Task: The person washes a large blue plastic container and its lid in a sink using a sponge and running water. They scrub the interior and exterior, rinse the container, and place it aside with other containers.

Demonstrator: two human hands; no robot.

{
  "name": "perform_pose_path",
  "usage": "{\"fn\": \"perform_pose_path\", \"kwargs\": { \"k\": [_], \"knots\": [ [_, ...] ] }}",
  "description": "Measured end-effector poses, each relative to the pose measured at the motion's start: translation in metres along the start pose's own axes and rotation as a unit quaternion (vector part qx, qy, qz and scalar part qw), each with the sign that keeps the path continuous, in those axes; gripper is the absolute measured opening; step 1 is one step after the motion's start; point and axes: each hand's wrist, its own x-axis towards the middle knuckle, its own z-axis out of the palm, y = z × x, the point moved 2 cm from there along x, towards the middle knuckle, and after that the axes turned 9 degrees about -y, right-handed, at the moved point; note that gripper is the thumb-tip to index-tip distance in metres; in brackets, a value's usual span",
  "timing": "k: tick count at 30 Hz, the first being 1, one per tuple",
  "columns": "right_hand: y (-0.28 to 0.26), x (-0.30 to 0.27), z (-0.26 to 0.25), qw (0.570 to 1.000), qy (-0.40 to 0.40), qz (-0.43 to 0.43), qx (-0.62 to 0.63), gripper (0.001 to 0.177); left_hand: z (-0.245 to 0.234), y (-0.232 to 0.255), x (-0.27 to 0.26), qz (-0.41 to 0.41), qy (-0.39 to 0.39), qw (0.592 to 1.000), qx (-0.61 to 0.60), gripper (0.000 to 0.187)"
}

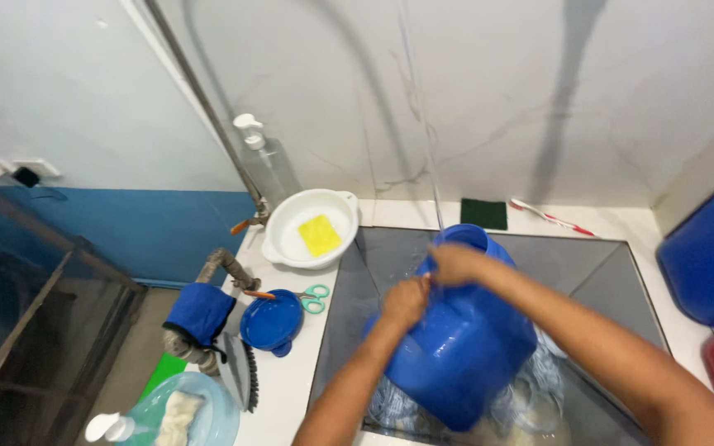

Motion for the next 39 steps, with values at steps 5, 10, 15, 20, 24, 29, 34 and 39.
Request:
{"fn": "perform_pose_path", "kwargs": {
  "k": [5, 10, 15, 20, 24, 29, 34, 39],
  "knots": [
    [-0.024, -0.077, 0.041, 0.920, 0.331, -0.170, -0.120, 0.067, 0.061, -0.006, -0.022, -0.069, -0.019, 0.978, -0.194, 0.044],
    [-0.047, -0.121, 0.001, 0.923, 0.311, -0.187, -0.124, 0.069, 0.054, -0.077, -0.125, -0.320, 0.017, 0.784, -0.532, 0.052],
    [-0.118, -0.133, -0.099, 0.869, 0.419, -0.204, -0.167, 0.063, 0.035, -0.116, -0.202, -0.418, 0.002, 0.596, -0.685, 0.067],
    [-0.141, -0.158, -0.245, 0.826, 0.508, -0.193, -0.148, 0.057, -0.010, -0.095, -0.186, -0.295, 0.068, 0.572, -0.762, 0.069],
    [-0.154, -0.151, -0.266, 0.851, 0.493, -0.138, -0.114, 0.046, -0.031, -0.031, -0.229, -0.281, 0.072, 0.507, -0.812, 0.069],
    [-0.147, -0.130, -0.255, 0.919, 0.381, 0.077, -0.065, 0.043, -0.146, -0.013, -0.299, -0.300, 0.079, 0.462, -0.831, 0.074],
    [-0.129, -0.142, -0.270, 0.886, 0.463, 0.031, 0.018, 0.046, -0.199, -0.029, -0.287, -0.266, 0.235, 0.569, -0.742, 0.071],
    [-0.155, -0.132, -0.257, 0.918, 0.377, 0.100, -0.072, 0.045, -0.139, -0.012, -0.294, -0.298, 0.096, 0.477, -0.821, 0.068]
  ]
}}
